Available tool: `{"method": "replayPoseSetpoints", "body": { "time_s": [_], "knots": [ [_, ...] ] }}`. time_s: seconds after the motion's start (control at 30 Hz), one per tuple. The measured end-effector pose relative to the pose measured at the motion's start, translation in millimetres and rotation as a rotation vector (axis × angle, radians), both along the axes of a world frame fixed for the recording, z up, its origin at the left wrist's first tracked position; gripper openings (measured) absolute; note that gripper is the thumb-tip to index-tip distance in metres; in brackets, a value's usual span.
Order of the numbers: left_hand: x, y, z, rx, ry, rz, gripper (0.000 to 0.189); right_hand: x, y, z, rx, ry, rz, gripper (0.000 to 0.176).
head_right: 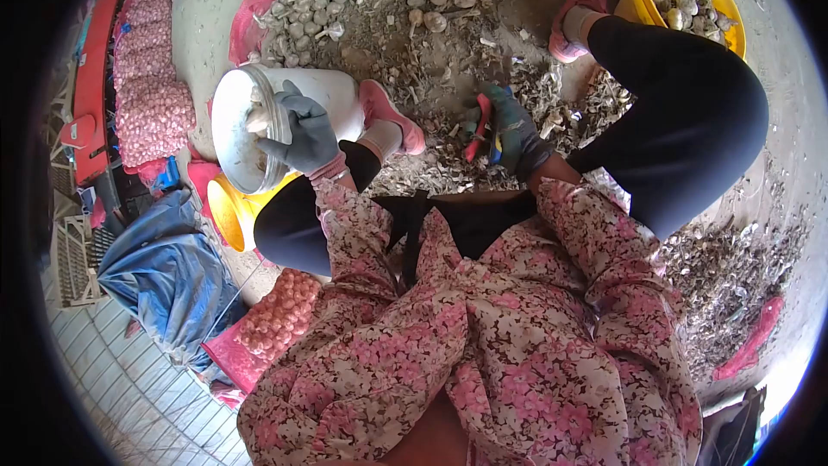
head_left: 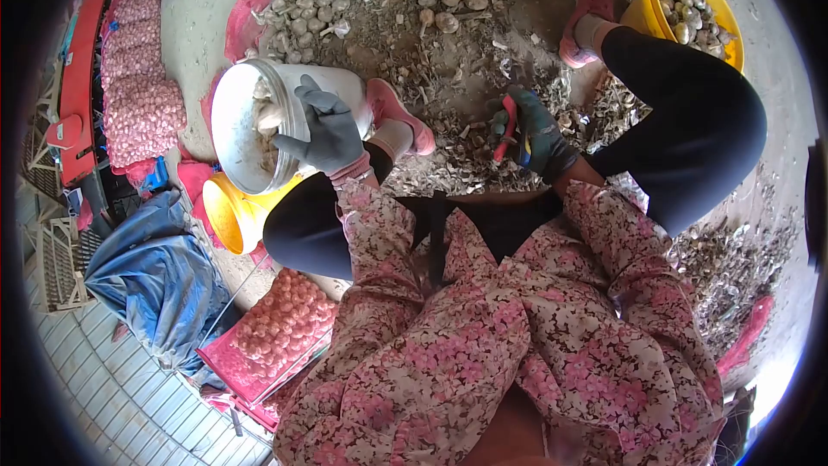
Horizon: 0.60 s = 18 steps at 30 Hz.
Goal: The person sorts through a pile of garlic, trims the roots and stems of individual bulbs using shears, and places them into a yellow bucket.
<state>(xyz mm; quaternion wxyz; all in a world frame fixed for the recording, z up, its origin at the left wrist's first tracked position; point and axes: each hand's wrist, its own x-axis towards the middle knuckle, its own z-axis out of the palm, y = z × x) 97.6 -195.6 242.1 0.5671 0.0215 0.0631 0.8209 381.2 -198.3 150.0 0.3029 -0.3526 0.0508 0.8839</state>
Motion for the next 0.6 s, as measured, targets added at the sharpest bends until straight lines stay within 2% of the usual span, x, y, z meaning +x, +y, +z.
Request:
{"method": "replayPoseSetpoints", "body": {
  "time_s": [0.03,0.1,0.13,0.17,0.2,0.23,0.3,0.37,0.4,0.43,0.47,0.5,0.53,0.6],
  "knots": [
    [-5.4,7.4,-6.2,-0.007,0.108,-0.023,0.054,-2.3,0.1,8.5,-0.057,0.089,-0.062,0.036],
    [-12.0,31.3,-60.1,-0.269,0.082,-0.073,0.043,-8.4,-0.5,16.2,-0.068,0.086,-0.067,0.037],
    [-16.6,41.8,-105.9,-0.178,0.220,-0.266,0.037,-11.7,-2.9,19.5,-0.073,0.078,-0.070,0.038],
    [-5.6,57.8,-132.0,-0.085,0.351,-0.460,0.032,-15.0,-6.3,24.2,-0.082,0.074,-0.077,0.038],
    [10.4,73.4,-159.2,-0.508,0.317,-0.442,0.030,-19.2,-11.0,28.7,-0.103,0.008,-0.026,0.037],
    [35.0,97.2,-171.3,-0.934,0.271,-0.429,0.028,-20.2,-9.9,32.1,-0.133,-0.068,0.012,0.036],
    [48.9,127.8,-186.8,-1.031,0.172,-0.513,0.029,-22.1,-22.4,30.8,-0.093,-0.155,0.011,0.034],
    [61.3,156.7,-199.2,-1.126,0.074,-0.589,0.031,-20.6,-18.0,33.5,0.320,-0.339,0.127,0.030],
    [67.2,168.6,-204.6,-1.215,0.098,-0.551,0.038,-21.5,-11.4,47.6,0.132,-0.368,0.077,0.028],
    [72.7,183.6,-212.2,-1.303,0.123,-0.513,0.046,-21.9,-11.6,45.1,0.129,-0.378,0.073,0.028],
    [55.5,198.2,-254.7,-1.419,0.038,-0.538,0.044,-23.2,-14.0,38.6,0.204,-0.459,0.089,0.027],
    [58.0,200.1,-250.6,-1.420,0.034,-0.543,0.044,-25.2,-17.9,33.7,0.280,-0.537,0.108,0.027],
    [59.9,202.1,-244.6,-1.461,0.055,-0.506,0.042,-25.0,-16.8,31.0,0.220,-0.578,0.230,0.026],
    [64.1,198.4,-233.8,-1.497,0.087,-0.463,0.041,-21.0,-13.8,23.4,0.228,-0.539,0.218,0.027]
  ]
}}
